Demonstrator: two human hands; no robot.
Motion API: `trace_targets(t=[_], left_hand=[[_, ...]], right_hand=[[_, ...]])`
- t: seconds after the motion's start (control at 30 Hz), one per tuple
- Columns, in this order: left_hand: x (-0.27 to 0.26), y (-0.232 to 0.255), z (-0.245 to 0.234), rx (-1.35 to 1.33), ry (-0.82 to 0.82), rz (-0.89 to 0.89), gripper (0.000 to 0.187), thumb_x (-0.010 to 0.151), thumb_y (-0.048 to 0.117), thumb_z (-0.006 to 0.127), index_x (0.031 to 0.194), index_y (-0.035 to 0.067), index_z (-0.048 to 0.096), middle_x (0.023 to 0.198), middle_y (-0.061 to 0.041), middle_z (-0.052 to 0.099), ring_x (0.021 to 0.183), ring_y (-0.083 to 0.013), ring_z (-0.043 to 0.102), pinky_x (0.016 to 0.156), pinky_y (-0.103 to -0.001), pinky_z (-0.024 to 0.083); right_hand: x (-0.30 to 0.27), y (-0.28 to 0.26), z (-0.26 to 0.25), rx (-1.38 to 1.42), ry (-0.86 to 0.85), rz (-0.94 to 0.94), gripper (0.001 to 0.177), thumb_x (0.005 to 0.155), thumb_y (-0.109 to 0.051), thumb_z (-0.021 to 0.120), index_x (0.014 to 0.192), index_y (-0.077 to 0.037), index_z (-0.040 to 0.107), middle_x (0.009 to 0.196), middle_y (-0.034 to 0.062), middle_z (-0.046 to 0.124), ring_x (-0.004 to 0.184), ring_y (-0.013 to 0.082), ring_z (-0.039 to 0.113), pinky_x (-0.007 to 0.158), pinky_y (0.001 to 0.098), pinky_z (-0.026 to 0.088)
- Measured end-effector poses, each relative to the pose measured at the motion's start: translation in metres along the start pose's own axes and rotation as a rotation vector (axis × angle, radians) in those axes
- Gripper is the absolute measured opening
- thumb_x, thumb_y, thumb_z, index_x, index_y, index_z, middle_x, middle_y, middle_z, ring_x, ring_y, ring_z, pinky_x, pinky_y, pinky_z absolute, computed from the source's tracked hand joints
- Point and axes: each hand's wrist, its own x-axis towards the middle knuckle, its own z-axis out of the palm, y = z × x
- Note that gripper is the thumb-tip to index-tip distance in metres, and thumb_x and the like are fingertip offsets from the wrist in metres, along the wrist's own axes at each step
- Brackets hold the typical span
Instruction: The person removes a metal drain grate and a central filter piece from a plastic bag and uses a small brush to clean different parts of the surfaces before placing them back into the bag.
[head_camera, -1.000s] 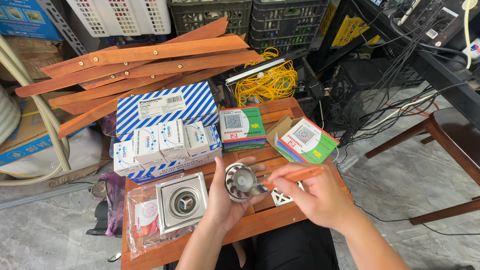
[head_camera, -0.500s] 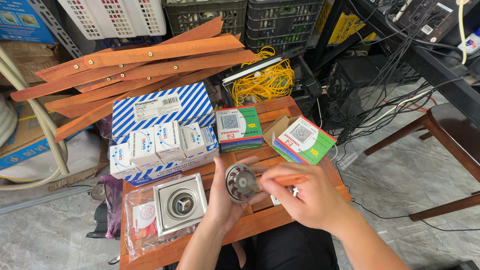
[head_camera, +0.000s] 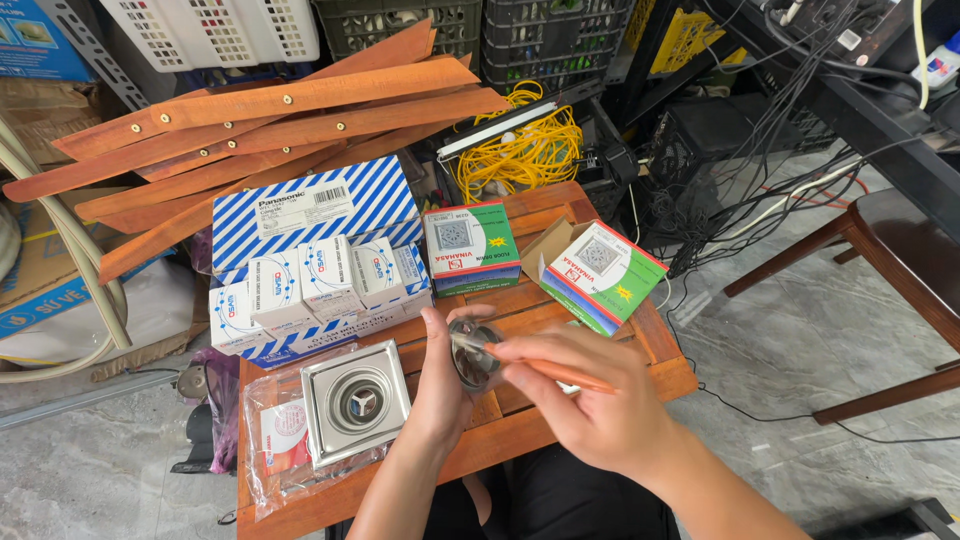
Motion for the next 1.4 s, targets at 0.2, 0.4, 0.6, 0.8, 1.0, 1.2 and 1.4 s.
trace_targets(t=[0.2, 0.4, 0.6, 0.8, 1.0, 1.2, 1.4], left_hand=[[-0.019, 0.026, 0.025, -0.274, 0.073, 0.005, 0.095, 0.104, 0.083, 0.028, 0.129, 0.002, 0.071, 0.100, -0.022, 0.072, 0.109, -0.0529, 0.080, 0.102, -0.067, 0.063], [-0.034, 0.041, 0.042, -0.179, -0.009, -0.133, 0.102, 0.100, 0.080, 0.028, 0.147, -0.002, 0.067, 0.129, -0.031, 0.079, 0.114, -0.0442, 0.076, 0.092, -0.059, 0.062], [-0.035, 0.036, 0.047, 0.085, -0.179, -0.202, 0.092, 0.096, 0.076, 0.032, 0.147, 0.011, 0.070, 0.144, -0.016, 0.078, 0.136, -0.0306, 0.074, 0.112, -0.060, 0.064], [-0.008, 0.012, 0.027, 0.556, -0.083, 0.087, 0.058, 0.100, 0.039, 0.045, 0.131, -0.003, 0.070, 0.056, -0.003, 0.052, 0.051, -0.0217, 0.057, 0.065, -0.039, 0.050], [0.036, -0.065, 0.024, 1.440, -0.094, 0.466, 0.064, 0.094, 0.036, 0.073, 0.148, 0.003, 0.066, 0.129, -0.020, 0.058, 0.116, -0.0381, 0.070, 0.113, -0.048, 0.054], [0.073, -0.142, 0.043, 1.928, -0.168, 0.778, 0.106, 0.091, 0.063, 0.080, 0.164, -0.007, 0.050, 0.130, -0.028, 0.059, 0.113, -0.0447, 0.052, 0.106, -0.052, 0.044], [0.072, -0.146, 0.044, 1.666, -0.183, 0.826, 0.103, 0.084, 0.058, 0.087, 0.157, -0.006, 0.053, 0.126, -0.026, 0.059, 0.131, -0.0468, 0.053, 0.131, -0.064, 0.032]], right_hand=[[-0.010, 0.001, -0.002, 0.118, -0.155, 0.098, 0.012, 0.107, -0.017, 0.072, 0.114, -0.015, 0.081, 0.099, 0.0018, 0.084, 0.081, 0.0190, 0.079, 0.076, 0.0310, 0.060], [0.002, 0.017, -0.016, -0.161, -0.072, 0.106, 0.016, 0.108, -0.018, 0.067, 0.109, -0.009, 0.081, 0.106, 0.0031, 0.088, 0.090, 0.0184, 0.084, 0.081, 0.0324, 0.064], [0.010, 0.016, -0.026, -0.089, -0.095, 0.083, 0.014, 0.107, -0.016, 0.072, 0.111, -0.011, 0.085, 0.111, -0.0025, 0.088, 0.096, 0.0148, 0.083, 0.087, 0.0294, 0.061], [-0.027, 0.056, -0.050, 0.288, 0.115, 0.449, 0.024, 0.110, -0.013, 0.064, 0.117, 0.004, 0.080, 0.110, 0.0166, 0.088, 0.088, 0.0195, 0.083, 0.082, 0.0294, 0.072], [-0.072, 0.081, -0.063, 0.258, 0.257, 0.509, 0.023, 0.113, -0.012, 0.063, 0.121, 0.003, 0.079, 0.090, 0.0147, 0.078, 0.081, 0.0180, 0.073, 0.072, 0.0279, 0.059], [-0.101, 0.089, -0.081, 0.236, 0.333, 0.590, 0.025, 0.114, -0.012, 0.064, 0.126, 0.005, 0.078, 0.094, 0.0171, 0.081, 0.082, 0.0189, 0.076, 0.075, 0.0273, 0.059], [-0.113, 0.097, -0.086, 0.136, 0.314, 0.607, 0.027, 0.115, -0.010, 0.062, 0.129, 0.010, 0.076, 0.093, 0.0216, 0.079, 0.081, 0.0237, 0.074, 0.073, 0.0320, 0.058]])
